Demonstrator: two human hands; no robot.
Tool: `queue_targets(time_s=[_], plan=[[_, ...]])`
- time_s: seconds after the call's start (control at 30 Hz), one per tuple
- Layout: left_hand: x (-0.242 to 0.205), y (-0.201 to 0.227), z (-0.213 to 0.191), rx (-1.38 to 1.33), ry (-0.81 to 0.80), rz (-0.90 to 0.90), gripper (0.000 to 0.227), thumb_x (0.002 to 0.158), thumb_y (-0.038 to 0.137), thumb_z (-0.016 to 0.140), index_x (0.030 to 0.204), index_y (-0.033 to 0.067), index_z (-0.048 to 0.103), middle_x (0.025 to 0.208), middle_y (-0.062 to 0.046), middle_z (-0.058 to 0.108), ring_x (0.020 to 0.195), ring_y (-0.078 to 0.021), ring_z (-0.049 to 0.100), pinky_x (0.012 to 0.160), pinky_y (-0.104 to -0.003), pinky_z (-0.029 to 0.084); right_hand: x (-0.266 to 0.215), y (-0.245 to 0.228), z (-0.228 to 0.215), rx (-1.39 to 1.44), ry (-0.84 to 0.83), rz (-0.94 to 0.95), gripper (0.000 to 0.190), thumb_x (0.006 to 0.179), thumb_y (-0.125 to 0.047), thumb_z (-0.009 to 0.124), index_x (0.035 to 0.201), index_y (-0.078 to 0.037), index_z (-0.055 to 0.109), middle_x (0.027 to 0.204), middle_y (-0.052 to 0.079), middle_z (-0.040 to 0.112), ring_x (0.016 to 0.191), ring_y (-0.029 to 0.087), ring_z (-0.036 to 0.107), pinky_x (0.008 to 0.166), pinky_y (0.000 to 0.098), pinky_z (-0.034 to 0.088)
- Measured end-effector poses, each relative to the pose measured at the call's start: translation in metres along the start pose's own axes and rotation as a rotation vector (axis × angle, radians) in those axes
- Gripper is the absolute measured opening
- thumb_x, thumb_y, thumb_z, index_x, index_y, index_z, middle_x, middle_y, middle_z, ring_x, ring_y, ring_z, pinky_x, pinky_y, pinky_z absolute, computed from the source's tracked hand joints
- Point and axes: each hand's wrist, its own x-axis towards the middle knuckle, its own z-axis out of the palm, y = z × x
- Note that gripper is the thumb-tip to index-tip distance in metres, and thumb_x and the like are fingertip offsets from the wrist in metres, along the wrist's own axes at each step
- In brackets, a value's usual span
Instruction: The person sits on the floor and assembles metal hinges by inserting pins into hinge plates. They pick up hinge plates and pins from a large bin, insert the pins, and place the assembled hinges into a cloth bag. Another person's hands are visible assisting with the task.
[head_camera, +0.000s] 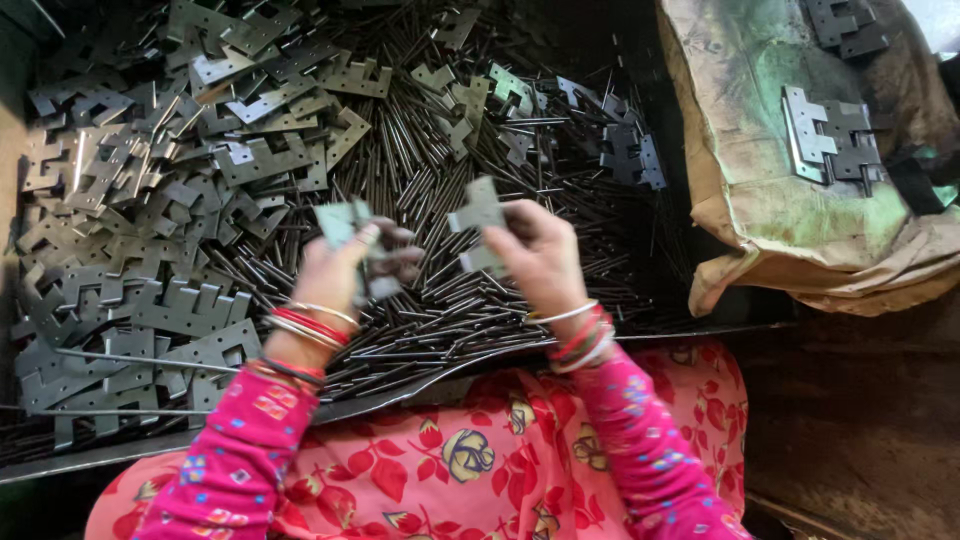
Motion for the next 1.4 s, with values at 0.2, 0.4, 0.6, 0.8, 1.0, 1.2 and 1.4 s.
queue_targets(time_s=[0.2, 0.4, 0.6, 0.8, 1.0, 1.2, 1.4], plan=[[0.002, -0.033, 0.012, -0.393, -0.116, 0.027, 0.041, 0.112, 0.038, 0.048, 0.125, 0.0026, 0.064, 0.108, -0.011, 0.072, 0.093, -0.0238, 0.072, 0.082, -0.039, 0.061, -0.022, -0.039, 0.068, -0.389, -0.153, -0.217, 0.028, 0.086, -0.015, 0.082, 0.106, 0.002, 0.072, 0.087, 0.013, 0.074, 0.068, 0.013, 0.070, 0.063, 0.0286, 0.057], [-0.014, -0.018, 0.017, -0.191, -0.152, 0.055, 0.037, 0.102, 0.032, 0.050, 0.116, 0.0018, 0.064, 0.109, -0.015, 0.076, 0.092, -0.0255, 0.075, 0.080, -0.039, 0.062, -0.032, -0.018, 0.042, -0.140, 0.066, -0.100, 0.015, 0.098, -0.008, 0.072, 0.110, 0.001, 0.073, 0.090, 0.003, 0.075, 0.080, 0.007, 0.066, 0.072, 0.0236, 0.057], [-0.015, -0.047, 0.035, -0.177, -0.132, 0.120, 0.034, 0.105, 0.027, 0.056, 0.121, -0.0017, 0.066, 0.108, -0.012, 0.074, 0.091, -0.0207, 0.072, 0.082, -0.035, 0.059, -0.043, 0.029, 0.044, 0.406, -0.153, 0.263, 0.047, 0.092, -0.007, 0.069, 0.137, -0.008, 0.059, 0.104, 0.002, 0.071, 0.089, 0.009, 0.067, 0.073, 0.0275, 0.060], [0.004, -0.066, 0.018, -0.052, -0.097, 0.167, 0.028, 0.100, 0.026, 0.058, 0.113, 0.0032, 0.067, 0.103, -0.007, 0.077, 0.090, -0.0153, 0.071, 0.081, -0.030, 0.058, -0.042, 0.048, 0.044, 0.346, -0.243, 0.327, 0.038, 0.097, -0.005, 0.071, 0.131, 0.011, 0.065, 0.111, 0.010, 0.074, 0.096, 0.015, 0.069, 0.085, 0.0318, 0.060], [-0.003, -0.016, 0.012, 0.752, -0.023, 0.235, 0.046, 0.106, 0.046, 0.054, 0.115, 0.0044, 0.071, 0.102, -0.013, 0.074, 0.091, -0.0236, 0.067, 0.082, -0.036, 0.055, -0.038, 0.042, 0.039, 0.646, -0.228, 0.570, 0.028, 0.091, -0.005, 0.071, 0.117, 0.002, 0.066, 0.103, 0.008, 0.073, 0.090, 0.016, 0.072, 0.081, 0.0352, 0.061], [-0.032, 0.089, -0.066, 1.759, 0.380, 0.192, 0.039, 0.092, 0.044, 0.065, 0.106, 0.0102, 0.078, 0.105, -0.021, 0.074, 0.098, -0.0418, 0.070, 0.084, -0.054, 0.054, -0.039, 0.043, 0.038, 0.470, -0.221, 0.430, 0.025, 0.092, -0.006, 0.070, 0.115, 0.003, 0.069, 0.100, 0.007, 0.074, 0.087, 0.014, 0.071, 0.079, 0.0322, 0.061], [-0.016, 0.084, -0.125, 1.983, 0.410, -0.270, 0.040, 0.083, 0.040, 0.079, 0.108, 0.0089, 0.079, 0.113, -0.021, 0.074, 0.104, -0.0370, 0.073, 0.087, -0.046, 0.057, -0.038, 0.047, 0.038, 0.409, -0.220, 0.393, 0.024, 0.092, -0.007, 0.072, 0.114, 0.004, 0.068, 0.098, 0.007, 0.074, 0.084, 0.014, 0.070, 0.077, 0.0324, 0.059]])
